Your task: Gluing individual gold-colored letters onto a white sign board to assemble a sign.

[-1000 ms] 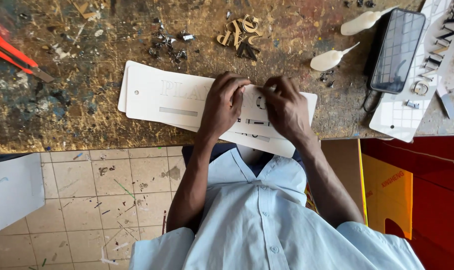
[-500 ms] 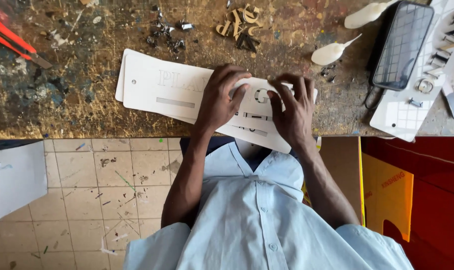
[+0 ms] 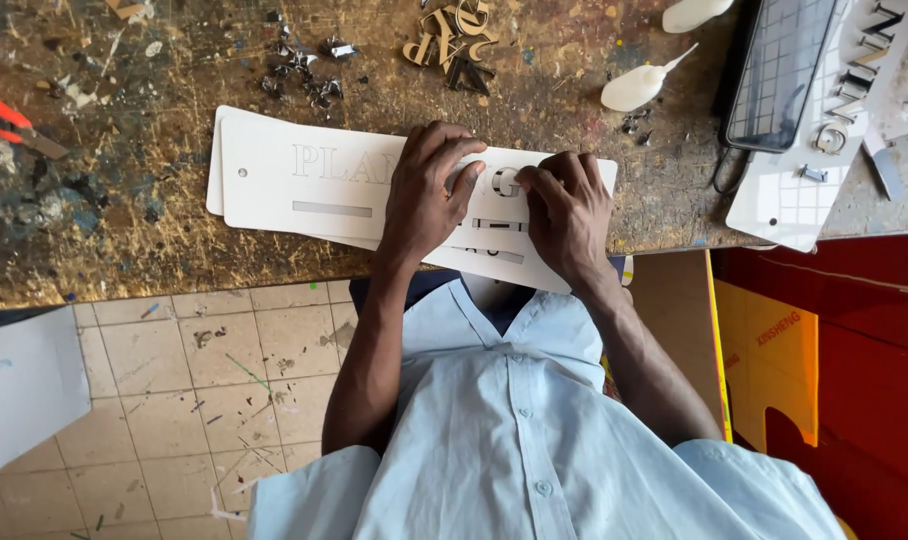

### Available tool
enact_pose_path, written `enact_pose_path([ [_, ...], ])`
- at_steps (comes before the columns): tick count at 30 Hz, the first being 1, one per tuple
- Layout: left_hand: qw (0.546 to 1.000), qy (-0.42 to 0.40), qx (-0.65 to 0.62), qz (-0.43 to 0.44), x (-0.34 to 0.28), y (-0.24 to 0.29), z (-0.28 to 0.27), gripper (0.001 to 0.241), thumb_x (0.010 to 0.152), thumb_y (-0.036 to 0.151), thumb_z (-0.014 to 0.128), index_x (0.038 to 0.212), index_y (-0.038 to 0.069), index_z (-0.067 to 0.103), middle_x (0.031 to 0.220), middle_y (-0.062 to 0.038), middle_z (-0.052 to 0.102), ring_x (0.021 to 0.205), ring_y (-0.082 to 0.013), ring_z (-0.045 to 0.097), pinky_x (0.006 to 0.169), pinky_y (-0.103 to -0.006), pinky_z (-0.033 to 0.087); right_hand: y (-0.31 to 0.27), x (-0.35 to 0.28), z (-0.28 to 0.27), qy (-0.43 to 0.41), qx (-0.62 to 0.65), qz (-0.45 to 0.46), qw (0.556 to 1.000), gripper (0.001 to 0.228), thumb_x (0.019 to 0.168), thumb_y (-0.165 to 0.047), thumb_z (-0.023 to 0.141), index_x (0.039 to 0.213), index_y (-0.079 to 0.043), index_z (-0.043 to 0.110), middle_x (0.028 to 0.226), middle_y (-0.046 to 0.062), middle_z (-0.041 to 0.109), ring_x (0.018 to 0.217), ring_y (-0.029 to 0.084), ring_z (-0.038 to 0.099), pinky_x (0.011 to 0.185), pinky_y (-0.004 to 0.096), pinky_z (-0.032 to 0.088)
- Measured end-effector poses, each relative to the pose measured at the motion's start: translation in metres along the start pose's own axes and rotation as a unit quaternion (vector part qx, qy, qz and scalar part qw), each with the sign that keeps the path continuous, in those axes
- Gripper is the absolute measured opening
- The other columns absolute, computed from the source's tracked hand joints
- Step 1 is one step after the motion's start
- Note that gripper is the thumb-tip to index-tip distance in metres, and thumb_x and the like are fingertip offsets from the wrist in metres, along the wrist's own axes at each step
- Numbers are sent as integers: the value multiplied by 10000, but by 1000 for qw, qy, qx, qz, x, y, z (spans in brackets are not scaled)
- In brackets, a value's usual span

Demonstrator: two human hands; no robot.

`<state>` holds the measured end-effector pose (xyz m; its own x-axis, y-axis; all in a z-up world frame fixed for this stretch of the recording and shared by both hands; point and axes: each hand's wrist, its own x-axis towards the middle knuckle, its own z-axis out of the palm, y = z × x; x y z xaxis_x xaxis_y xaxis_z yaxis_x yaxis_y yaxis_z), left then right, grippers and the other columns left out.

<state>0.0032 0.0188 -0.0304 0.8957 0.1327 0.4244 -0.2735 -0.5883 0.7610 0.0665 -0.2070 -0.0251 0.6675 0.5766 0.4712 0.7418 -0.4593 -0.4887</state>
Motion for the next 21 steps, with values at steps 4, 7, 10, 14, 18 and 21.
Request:
enact_pose_path([
  [4,1000,-3,-5,3,5,7,-5,125,1152,123,714,1252,85,780,1137,-82,674,1113,-326,690,1012,-462,567,8,0,3,13,3,16,1000,125,1117,-19,704,1109,-118,780,968,79,611,886,331,632,677,448,553],
  [7,1000,-14,-5,-2,1,7,-5,111,1141,107,732,1227,63,788,1123,-90,675,1114,-313,688,1003,-456,557,6,-4,5,16,-17,-1,1000,156,1067,8,744,1115,-133,792,952,78,593,881,317,608,661,458,550],
  [10,1000,-8,7,8,3,5,-4,109,1146,110,725,1230,64,777,1133,-82,668,1124,-317,685,1005,-454,556,8,-1,3,18,6,-16,1000,144,1069,4,740,1109,-124,792,957,83,591,889,312,593,677,448,542],
  [14,1000,-12,6,1,3,5,-4,111,1151,125,720,1227,74,784,1133,-77,670,1118,-316,683,1007,-451,553,9,-2,6,23,23,3,999,166,1071,10,722,1107,-131,801,956,81,611,912,316,612,700,447,551],
  [18,1000,-13,12,2,3,7,-4,113,1159,135,712,1229,79,781,1142,-78,657,1097,-320,666,988,-455,549,6,-1,2,16,47,2,999,145,1082,2,733,1114,-119,806,961,96,617,908,340,615,700,465,548],
  [21,999,-37,35,15,5,9,-2,104,1140,146,742,1196,89,809,1148,-79,660,1101,-300,665,988,-462,542,13,-6,4,15,81,23,996,133,1101,-28,718,1094,-123,810,953,93,629,914,338,623,707,463,545],
])
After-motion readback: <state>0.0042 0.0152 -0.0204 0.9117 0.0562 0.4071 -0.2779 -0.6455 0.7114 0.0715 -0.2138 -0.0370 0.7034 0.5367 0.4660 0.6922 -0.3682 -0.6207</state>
